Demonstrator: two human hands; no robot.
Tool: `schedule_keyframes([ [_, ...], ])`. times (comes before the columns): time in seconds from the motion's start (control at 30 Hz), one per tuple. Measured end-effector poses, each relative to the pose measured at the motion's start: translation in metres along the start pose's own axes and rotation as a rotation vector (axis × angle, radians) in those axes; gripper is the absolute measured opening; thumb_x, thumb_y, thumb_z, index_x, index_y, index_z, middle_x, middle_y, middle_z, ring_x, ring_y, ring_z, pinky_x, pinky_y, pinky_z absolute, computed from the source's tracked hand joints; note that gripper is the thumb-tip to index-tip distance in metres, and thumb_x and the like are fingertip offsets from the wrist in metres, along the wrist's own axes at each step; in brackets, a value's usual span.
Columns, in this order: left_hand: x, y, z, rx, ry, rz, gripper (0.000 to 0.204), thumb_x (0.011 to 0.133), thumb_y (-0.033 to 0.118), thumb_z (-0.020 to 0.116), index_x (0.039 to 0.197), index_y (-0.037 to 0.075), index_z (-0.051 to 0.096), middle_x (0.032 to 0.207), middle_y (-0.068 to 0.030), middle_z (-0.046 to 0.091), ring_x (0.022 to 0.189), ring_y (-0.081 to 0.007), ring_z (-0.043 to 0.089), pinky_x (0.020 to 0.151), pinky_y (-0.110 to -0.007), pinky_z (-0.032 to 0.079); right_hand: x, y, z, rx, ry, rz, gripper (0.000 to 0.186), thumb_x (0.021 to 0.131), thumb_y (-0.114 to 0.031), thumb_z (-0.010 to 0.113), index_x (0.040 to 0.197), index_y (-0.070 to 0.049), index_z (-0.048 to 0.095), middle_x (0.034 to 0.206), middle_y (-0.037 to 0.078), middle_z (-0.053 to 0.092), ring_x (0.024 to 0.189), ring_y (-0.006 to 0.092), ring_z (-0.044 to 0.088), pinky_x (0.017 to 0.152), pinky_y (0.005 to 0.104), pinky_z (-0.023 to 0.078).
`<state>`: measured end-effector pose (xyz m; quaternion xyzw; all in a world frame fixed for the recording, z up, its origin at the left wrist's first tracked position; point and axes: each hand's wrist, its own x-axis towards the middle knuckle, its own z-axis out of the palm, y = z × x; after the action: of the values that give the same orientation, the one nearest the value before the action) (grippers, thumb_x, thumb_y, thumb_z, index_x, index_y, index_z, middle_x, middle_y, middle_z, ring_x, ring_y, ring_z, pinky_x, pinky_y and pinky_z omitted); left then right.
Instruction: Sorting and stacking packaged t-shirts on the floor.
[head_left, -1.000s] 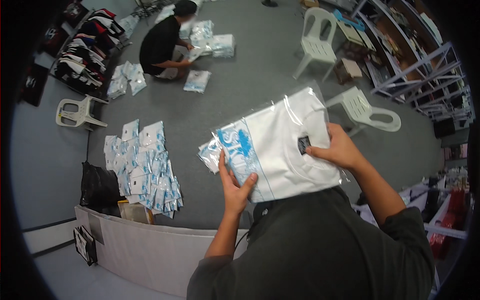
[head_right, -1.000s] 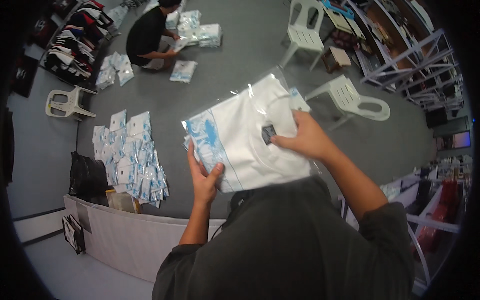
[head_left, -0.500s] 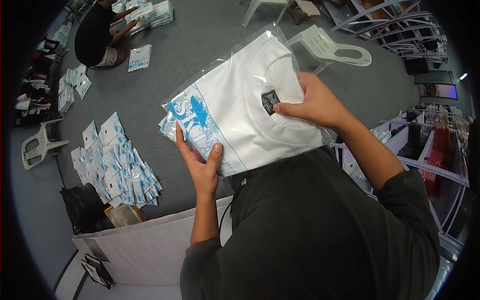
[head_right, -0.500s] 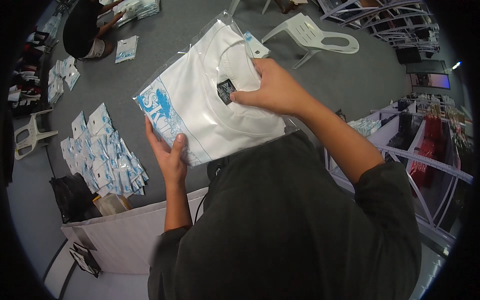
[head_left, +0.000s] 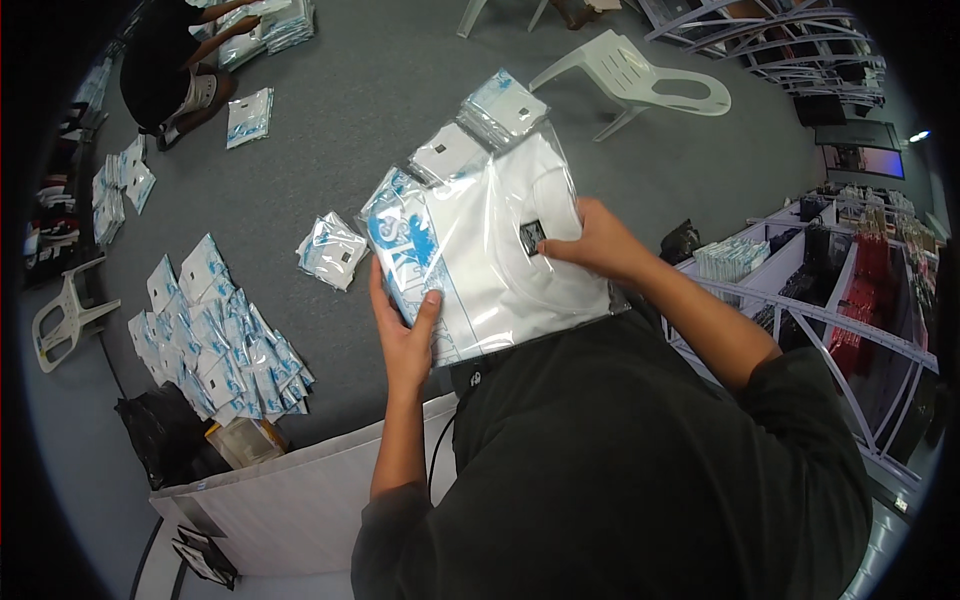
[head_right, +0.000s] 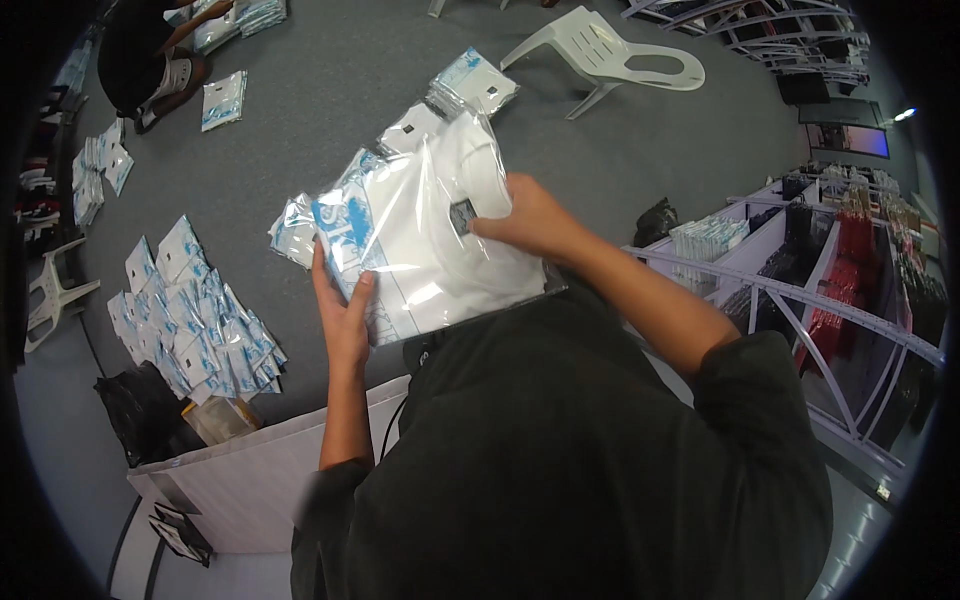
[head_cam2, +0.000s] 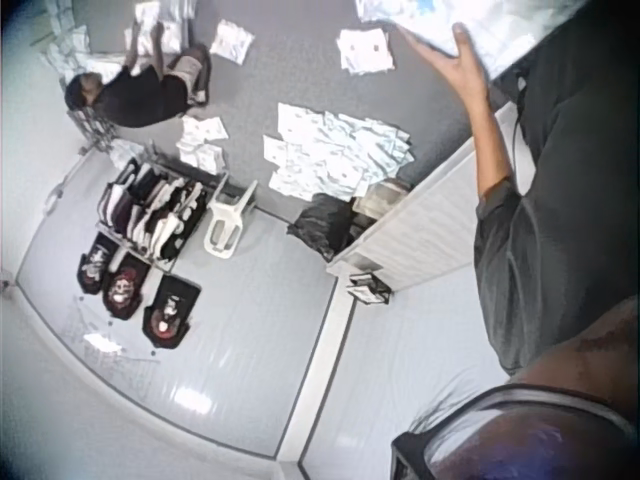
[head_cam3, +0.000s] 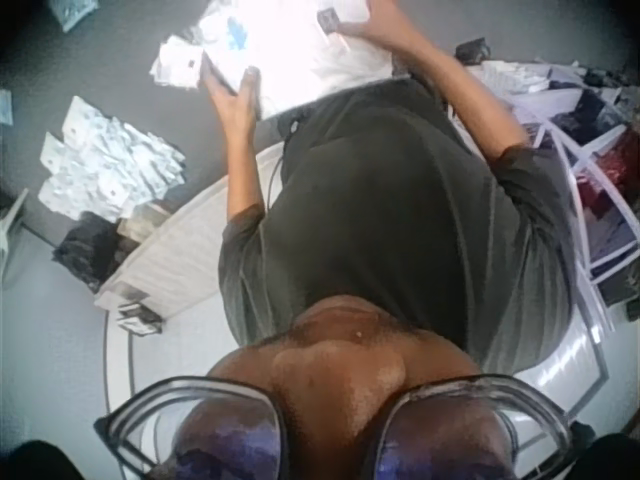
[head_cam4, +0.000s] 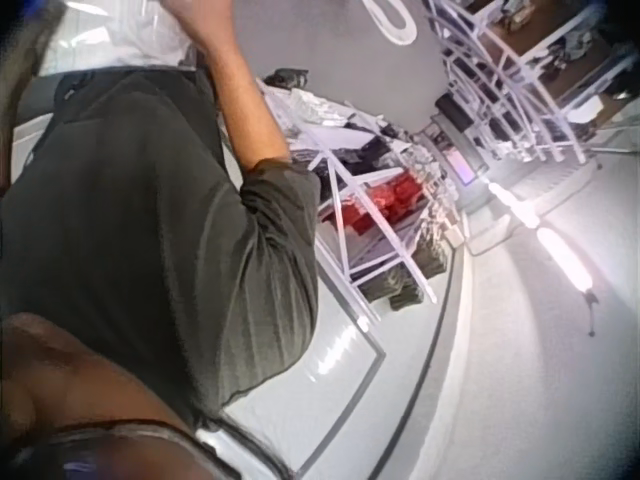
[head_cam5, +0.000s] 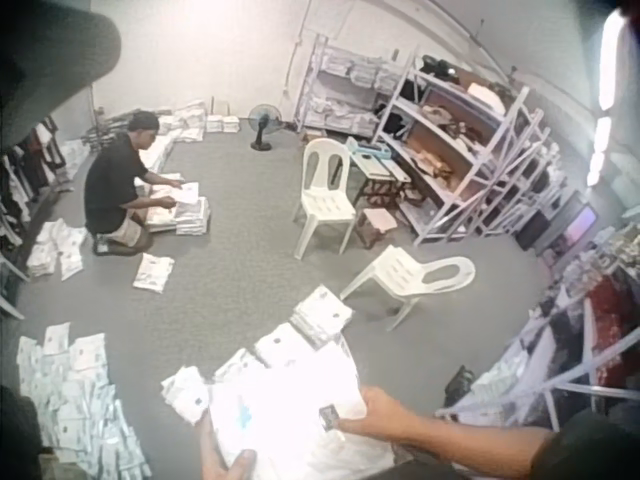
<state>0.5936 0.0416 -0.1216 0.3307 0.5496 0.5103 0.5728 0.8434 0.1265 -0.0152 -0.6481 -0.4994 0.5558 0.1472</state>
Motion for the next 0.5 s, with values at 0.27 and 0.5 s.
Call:
schedule_keyframes([
  [0.27, 0.006, -0.019, 0.016, -0.029, -0.059, -0.170, 0.085, 0.087, 0.018, 0.071, 0.150, -0.001, 0.018, 0.144, -0.0211, 0.035, 0.128, -0.0255, 0.041, 0.108, -0.036, 0.031, 0.021, 0.071, -0.002, 0.068, -0.016, 0.126, 0.046, 0.072, -0.021, 0.078, 0.108, 0.004, 0.063, 0.097, 0.014, 0.069, 0.087, 0.0202, 0.066, 0.080, 0.0324, 0.052],
  [0.5, 0.021, -0.048, 0.034, 0.041, -0.064, -0.232, 0.085, 0.087, 0.020, 0.072, 0.150, -0.001, 0.019, 0.144, -0.0207, 0.035, 0.129, -0.0260, 0.040, 0.109, -0.036, 0.030, 0.037, 0.090, -0.022, 0.057, -0.042, 0.248, 0.047, 0.073, -0.019, 0.078, 0.110, 0.005, 0.062, 0.099, 0.014, 0.069, 0.090, 0.0198, 0.066, 0.081, 0.0326, 0.052],
])
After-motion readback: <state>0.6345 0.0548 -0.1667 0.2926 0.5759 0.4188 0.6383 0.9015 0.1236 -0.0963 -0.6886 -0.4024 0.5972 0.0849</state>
